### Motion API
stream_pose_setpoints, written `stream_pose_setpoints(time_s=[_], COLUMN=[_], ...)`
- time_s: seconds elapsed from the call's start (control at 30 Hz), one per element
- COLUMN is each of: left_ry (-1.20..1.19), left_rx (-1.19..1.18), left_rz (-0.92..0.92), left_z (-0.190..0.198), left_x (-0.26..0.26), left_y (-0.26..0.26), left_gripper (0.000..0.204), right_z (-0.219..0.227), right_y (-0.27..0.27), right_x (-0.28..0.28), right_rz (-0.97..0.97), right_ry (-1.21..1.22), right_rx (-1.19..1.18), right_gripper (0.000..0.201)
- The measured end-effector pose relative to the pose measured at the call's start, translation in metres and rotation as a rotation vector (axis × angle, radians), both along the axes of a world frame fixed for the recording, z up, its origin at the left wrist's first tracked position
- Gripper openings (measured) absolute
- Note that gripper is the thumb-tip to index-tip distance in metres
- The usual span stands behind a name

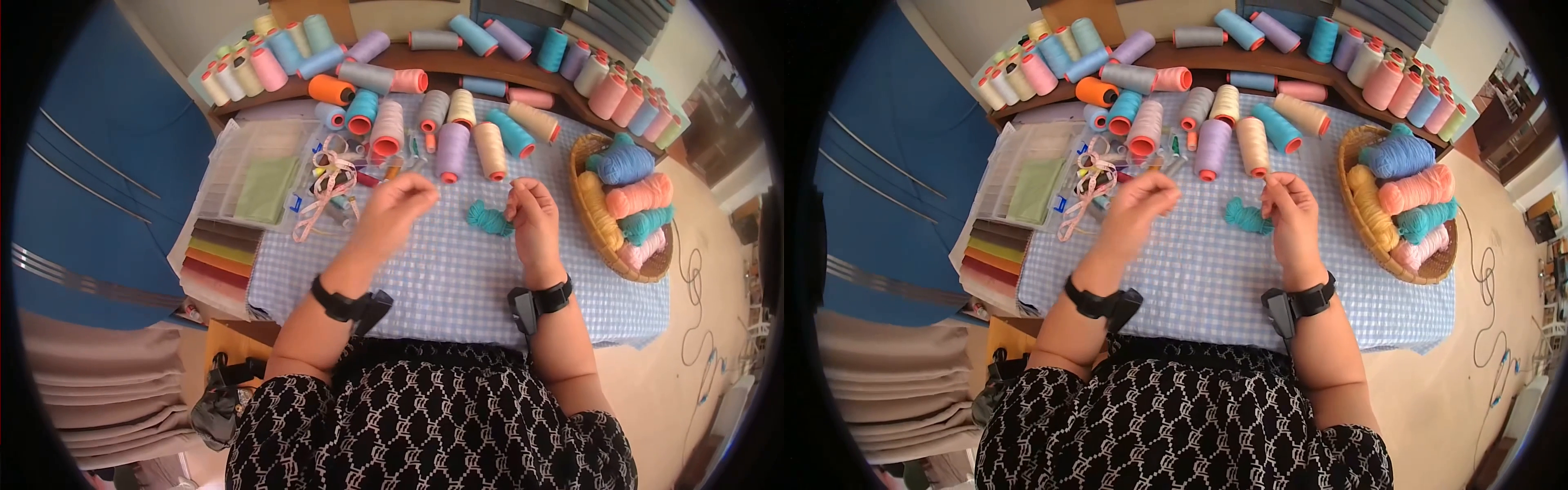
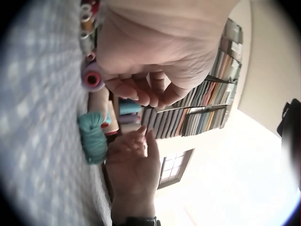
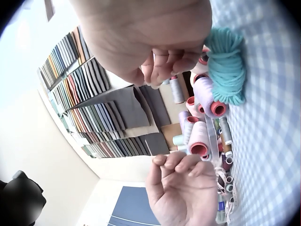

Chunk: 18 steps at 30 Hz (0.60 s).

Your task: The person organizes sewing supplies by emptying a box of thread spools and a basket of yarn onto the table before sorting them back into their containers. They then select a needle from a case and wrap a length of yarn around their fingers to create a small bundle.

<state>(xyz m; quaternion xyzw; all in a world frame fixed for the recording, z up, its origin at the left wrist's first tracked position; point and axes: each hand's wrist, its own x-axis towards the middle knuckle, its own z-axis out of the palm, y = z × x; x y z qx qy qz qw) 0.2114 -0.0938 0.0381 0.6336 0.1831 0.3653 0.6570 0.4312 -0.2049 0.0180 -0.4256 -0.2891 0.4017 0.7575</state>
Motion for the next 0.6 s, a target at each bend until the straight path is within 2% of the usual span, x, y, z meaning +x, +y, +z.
stream_pose_setpoints(time_s=[0.13, 0.2, 0.27, 0.37, 0.47, 0.6], left_ry=[0.059, 0.163, 0.466, 0.952, 1.083, 1.093], left_rx=[0.208, 0.259, 0.392, 0.551, 0.515, 0.54], left_rz=[0.307, 0.528, 0.739, 0.912, 0.863, 0.829], left_z=[0.019, 0.03, 0.027, 0.027, 0.014, 0.01], left_x=[-0.063, -0.095, -0.128, -0.155, -0.171, -0.172], left_y=[0.035, 0.046, 0.063, 0.063, 0.067, 0.065], left_gripper=[0.005, 0.007, 0.011, 0.015, 0.017, 0.016], right_z=[-0.001, 0.0, 0.001, 0.003, 0.003, -0.001], right_y=[0.0, 0.0, -0.001, -0.002, -0.001, 0.0], right_x=[-0.002, -0.003, -0.004, -0.005, -0.006, -0.005], right_rz=[0.005, 0.007, 0.004, 0.007, 0.004, 0.009], right_ry=[-0.017, -0.029, -0.038, -0.056, -0.055, -0.059], right_rx=[-0.008, -0.015, -0.026, -0.03, -0.019, -0.017], right_gripper=[0.011, 0.011, 0.011, 0.011, 0.012, 0.012])
